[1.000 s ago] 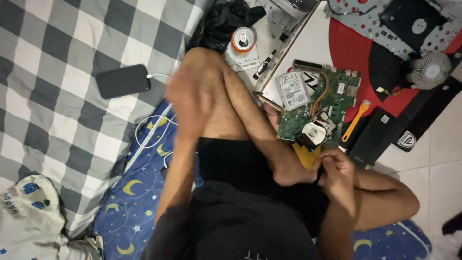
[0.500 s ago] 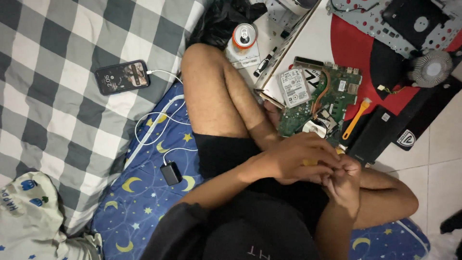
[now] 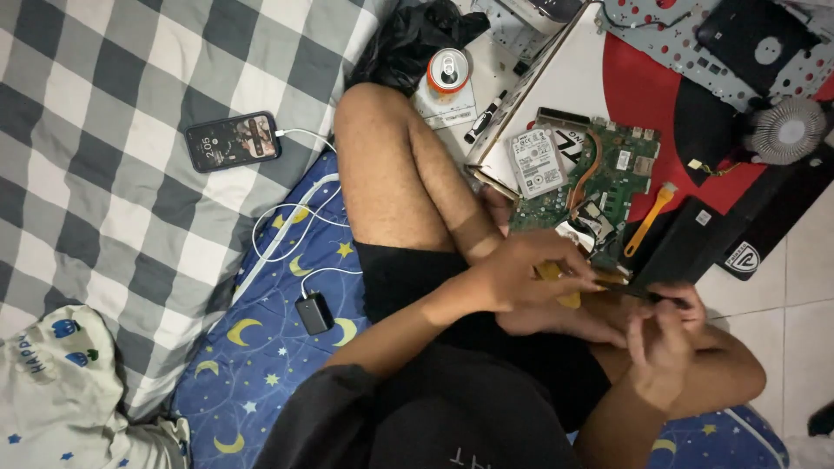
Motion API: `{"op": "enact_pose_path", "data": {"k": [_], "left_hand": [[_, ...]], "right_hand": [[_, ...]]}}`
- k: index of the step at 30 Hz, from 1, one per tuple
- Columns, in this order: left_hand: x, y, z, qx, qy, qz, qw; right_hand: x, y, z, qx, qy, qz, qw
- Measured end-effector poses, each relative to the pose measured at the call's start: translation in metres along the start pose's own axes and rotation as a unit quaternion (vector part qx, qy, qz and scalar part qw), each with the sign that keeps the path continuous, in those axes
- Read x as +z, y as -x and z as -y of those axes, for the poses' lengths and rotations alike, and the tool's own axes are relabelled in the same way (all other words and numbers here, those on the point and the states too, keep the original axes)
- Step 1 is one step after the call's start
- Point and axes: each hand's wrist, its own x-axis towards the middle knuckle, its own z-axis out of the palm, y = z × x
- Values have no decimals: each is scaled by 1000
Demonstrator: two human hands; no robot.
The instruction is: The person sits cross-legged on a mattress and works on a disassembled laptop motherboard. They select a screwdriver bit from a case, attach it to a handle, and use the screwdriver to tighten screws on the motherboard components.
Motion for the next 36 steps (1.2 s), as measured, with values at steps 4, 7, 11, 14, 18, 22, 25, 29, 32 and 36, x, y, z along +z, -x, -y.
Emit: {"op": "enact_pose_path", "data": {"k": [4, 7, 11, 14, 18, 22, 25, 29, 32, 36], "left_hand": [[22, 7, 10, -31, -32, 20, 999], [29, 7, 6, -111, -51, 34, 992], [27, 4, -1, -91, -65, 25, 993], [27, 0, -7, -104, -72, 35, 991], [33, -1, 9, -101, -112, 52, 987], [65, 12, 50, -130, -178, 1, 975], [78, 21, 64, -111, 128, -41, 985], [66, 11, 33, -113, -72, 5, 991], [65, 11, 48, -116, -69, 48, 990], [60, 2, 50, -103, -72, 104, 987]], "right_hand": [[-17, 0, -20, 8, 41, 46, 998], [-3, -2, -34, 20, -84, 70, 994], [13, 0, -18, 12, -137, 111, 984], [23, 3, -9, -3, -138, 110, 984], [24, 8, 8, -8, -17, 143, 990], [8, -5, -21, -117, 34, 155, 980], [11, -4, -4, -126, 105, 185, 969], [14, 1, 0, -90, 22, 205, 974], [8, 3, -8, -90, 14, 203, 975], [-2, 4, -33, -49, -12, 154, 987]]}}
